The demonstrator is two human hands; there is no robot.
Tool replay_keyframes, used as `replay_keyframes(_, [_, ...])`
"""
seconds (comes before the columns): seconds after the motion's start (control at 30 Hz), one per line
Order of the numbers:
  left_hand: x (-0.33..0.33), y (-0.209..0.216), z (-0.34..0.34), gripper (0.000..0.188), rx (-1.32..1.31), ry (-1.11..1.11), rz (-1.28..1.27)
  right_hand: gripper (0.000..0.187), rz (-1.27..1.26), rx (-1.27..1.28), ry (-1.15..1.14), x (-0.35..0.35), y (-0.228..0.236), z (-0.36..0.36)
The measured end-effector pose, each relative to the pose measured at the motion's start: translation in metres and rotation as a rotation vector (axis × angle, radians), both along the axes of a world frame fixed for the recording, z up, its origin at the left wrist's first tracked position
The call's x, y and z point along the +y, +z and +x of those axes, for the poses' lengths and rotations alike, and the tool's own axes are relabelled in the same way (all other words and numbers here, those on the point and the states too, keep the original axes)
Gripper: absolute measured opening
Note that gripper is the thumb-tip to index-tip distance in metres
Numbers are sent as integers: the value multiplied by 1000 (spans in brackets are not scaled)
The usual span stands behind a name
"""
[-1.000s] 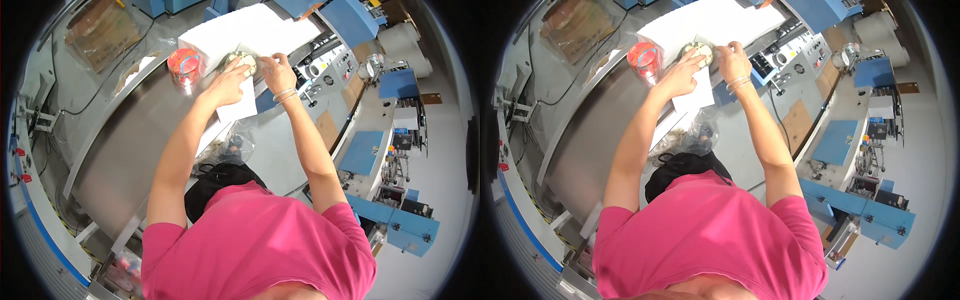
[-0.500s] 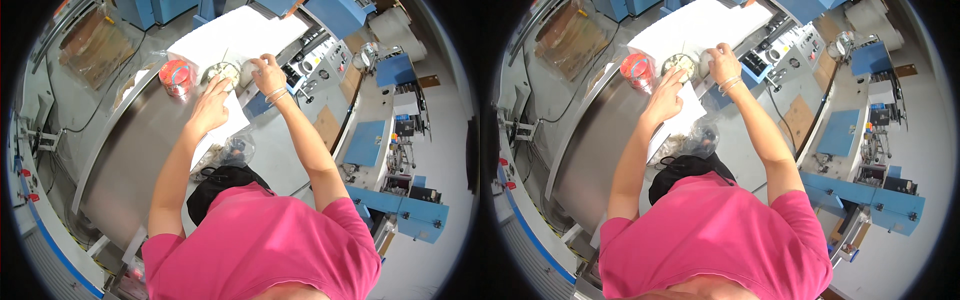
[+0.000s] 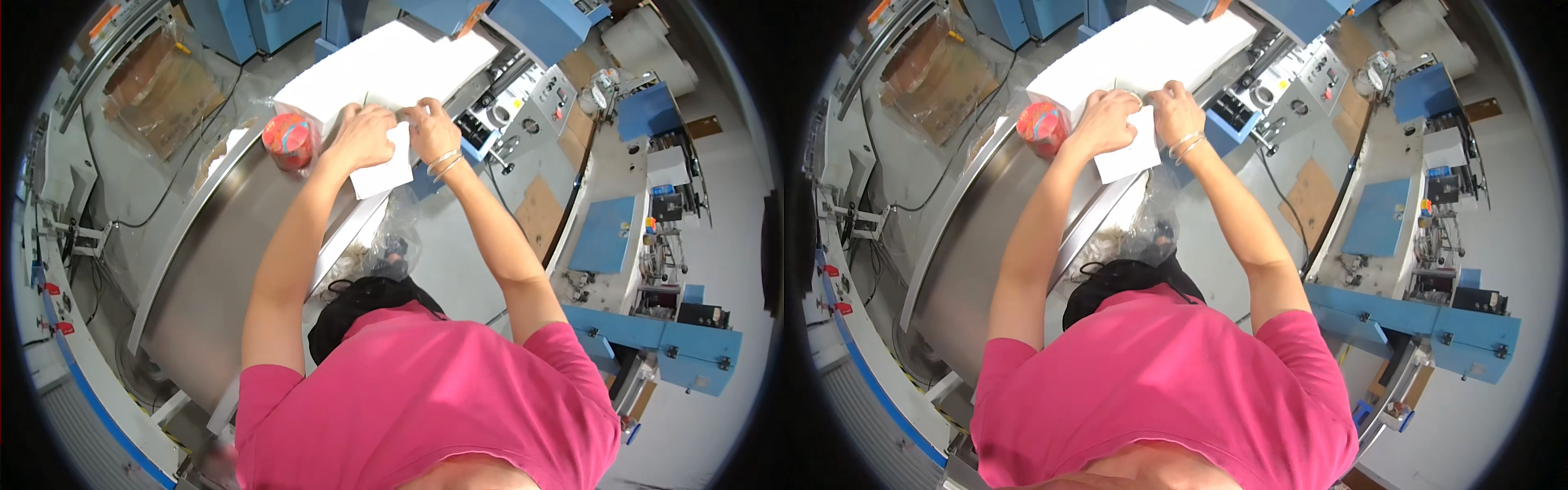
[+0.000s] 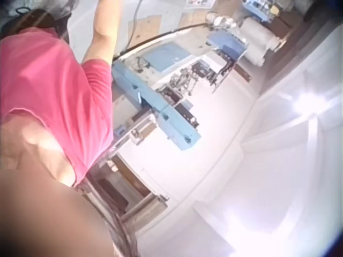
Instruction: The recorder is inspecting and sorting stacks of small square paper products on a production line workbench.
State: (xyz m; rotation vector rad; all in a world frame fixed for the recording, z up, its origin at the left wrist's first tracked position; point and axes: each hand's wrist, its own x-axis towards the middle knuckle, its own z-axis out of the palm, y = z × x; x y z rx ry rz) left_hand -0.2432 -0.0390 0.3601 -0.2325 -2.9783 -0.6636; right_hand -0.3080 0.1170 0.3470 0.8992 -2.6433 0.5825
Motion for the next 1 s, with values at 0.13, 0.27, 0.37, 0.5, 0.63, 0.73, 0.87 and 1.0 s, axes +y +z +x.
replay_keyframes(0.13, [-5,-32,-15,42,73,-116,12,27,14,35,7,-1,-13,4])
replay_keyframes(0.27, [-7,-38,-3,38,94,-104,63,28,7,8,19,-1,-13,6])
replay_keyframes(0.37, [-16,-36,11,37,126,-124,103,30,22,25,14,1,-10,7])
replay_keyframes(0.5, [-40,-27,45,34,203,-166,122,31,34,-38,13,1,3,3])
replay_keyframes(0.63, [-61,-25,75,30,232,-190,110,27,32,-23,17,2,-6,-5])
replay_keyframes(0.73, [-67,-19,83,27,182,-115,144,26,55,-29,16,2,-8,-3])
replay_keyframes(0.87, [-56,-3,79,21,109,120,838,25,37,1,22,3,-5,-4])
replay_keyframes(1.0, [-49,-5,62,23,-52,119,1085,26,83,-27,31,1,-6,-4])
